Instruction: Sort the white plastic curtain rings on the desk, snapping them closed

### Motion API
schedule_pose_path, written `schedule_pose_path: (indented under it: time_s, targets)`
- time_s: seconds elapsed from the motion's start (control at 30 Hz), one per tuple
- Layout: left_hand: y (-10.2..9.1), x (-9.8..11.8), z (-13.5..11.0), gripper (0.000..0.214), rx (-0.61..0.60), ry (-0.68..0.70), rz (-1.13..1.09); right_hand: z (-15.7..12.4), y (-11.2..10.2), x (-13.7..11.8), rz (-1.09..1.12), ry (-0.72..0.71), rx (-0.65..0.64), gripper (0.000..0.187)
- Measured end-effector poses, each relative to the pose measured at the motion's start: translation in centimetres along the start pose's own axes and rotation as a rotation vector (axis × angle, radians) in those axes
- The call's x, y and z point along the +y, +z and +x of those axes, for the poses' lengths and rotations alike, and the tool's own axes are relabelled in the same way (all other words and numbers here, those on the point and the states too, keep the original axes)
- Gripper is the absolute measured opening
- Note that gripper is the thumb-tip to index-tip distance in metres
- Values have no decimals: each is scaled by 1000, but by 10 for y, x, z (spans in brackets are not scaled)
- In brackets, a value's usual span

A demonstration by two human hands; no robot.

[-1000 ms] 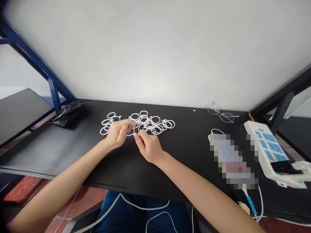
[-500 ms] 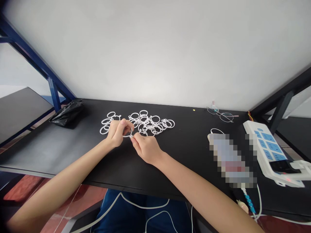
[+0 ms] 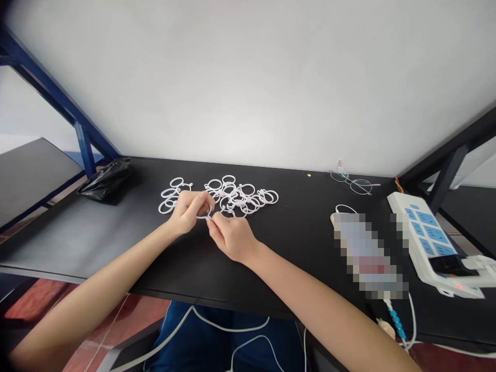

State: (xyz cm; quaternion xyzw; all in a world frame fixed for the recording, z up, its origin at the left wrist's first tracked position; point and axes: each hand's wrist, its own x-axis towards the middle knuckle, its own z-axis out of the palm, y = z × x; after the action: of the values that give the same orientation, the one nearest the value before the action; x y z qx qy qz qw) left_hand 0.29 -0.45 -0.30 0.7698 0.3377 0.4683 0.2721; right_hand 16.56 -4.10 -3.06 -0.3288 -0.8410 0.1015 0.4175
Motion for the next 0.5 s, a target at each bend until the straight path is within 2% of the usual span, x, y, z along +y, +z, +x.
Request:
schedule_pose_path:
  time_s: [0.5]
  targets:
    - [1,1,0,54,-3,-55,-48,0,0,-1,41,59,11,26]
